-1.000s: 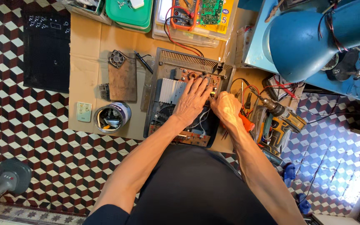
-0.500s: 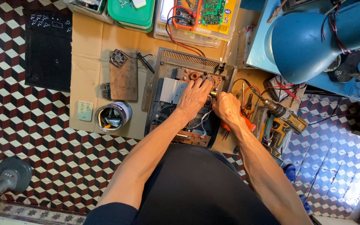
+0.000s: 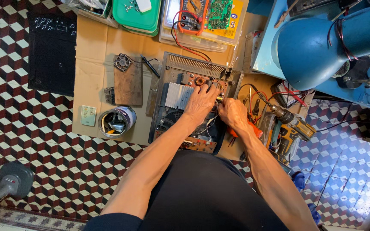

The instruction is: The person uses a cordless drill to remove screws from a circuit board with a heatsink, then detaches the board from a plastic housing. They flip the board over, reposition it, and continue unscrewing components. The person handles the board and housing separately, placing them on the workbench.

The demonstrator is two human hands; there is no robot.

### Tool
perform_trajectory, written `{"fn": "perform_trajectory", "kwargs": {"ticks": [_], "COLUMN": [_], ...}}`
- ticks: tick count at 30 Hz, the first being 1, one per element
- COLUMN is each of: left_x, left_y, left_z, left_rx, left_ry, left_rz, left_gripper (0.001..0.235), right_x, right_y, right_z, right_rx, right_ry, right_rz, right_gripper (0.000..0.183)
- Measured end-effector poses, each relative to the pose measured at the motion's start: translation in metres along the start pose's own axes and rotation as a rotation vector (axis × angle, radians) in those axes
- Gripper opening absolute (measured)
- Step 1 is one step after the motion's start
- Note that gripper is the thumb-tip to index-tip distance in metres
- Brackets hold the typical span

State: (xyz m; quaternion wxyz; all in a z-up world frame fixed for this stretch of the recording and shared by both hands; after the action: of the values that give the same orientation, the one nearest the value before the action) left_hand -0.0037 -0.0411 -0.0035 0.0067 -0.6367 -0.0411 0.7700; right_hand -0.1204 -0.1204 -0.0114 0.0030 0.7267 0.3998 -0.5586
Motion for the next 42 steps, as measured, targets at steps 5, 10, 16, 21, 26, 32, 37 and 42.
{"fn": "perform_trajectory", "kwargs": {"ticks": [5,10,16,21,26,32,37,42], "left_x": [-0.001,-0.001,0.002,-0.019,-0.042,-0.042,-0.037,-0.04], "left_y": [0.001,0.0,-0.001,-0.037,-0.09,-0.078,-0.059,-0.056], "left_z": [0.003,0.001,0.0,-0.024,-0.086,-0.111,-0.108,-0.1], "left_rx": [-0.029,-0.004,0.005,-0.039,-0.337,-0.031,0.042,0.106], "left_ry": [0.017,0.013,-0.01,-0.426,-0.485,-0.194,-0.126,-0.102], "left_rz": [-0.034,-0.01,-0.022,0.164,0.106,-0.035,-0.123,-0.118], "left_gripper": [0.082,0.081,0.08,0.074,0.1,0.101,0.103,0.11], "right_x": [0.006,-0.002,-0.038,-0.02,-0.016,-0.028,-0.031,-0.019], "right_y": [-0.017,-0.007,0.008,-0.043,-0.073,-0.086,-0.103,-0.127], "right_z": [-0.002,0.004,0.017,0.012,0.025,0.023,0.022,0.035], "right_rx": [-0.068,0.045,0.234,0.19,0.294,0.34,0.281,0.311], "right_ry": [-0.012,0.098,0.233,0.219,0.314,0.336,0.33,0.42], "right_rz": [0.124,-0.023,-0.145,-0.259,-0.12,0.025,0.092,0.1], "right_gripper": [0.024,0.024,0.029,0.04,0.05,0.054,0.052,0.049]}}
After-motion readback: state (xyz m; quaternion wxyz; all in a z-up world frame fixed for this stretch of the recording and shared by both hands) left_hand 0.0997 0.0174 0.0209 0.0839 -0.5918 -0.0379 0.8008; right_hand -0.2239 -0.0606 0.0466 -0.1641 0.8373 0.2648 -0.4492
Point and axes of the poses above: each hand's wrist, its own y-axis towards the middle knuckle, its own x-axis out of the palm, z = x × y, the point moved 4 cm from there along y, towards the middle knuckle, and after that the axes turned 2 degrees about -x, right-handed, at the moved point
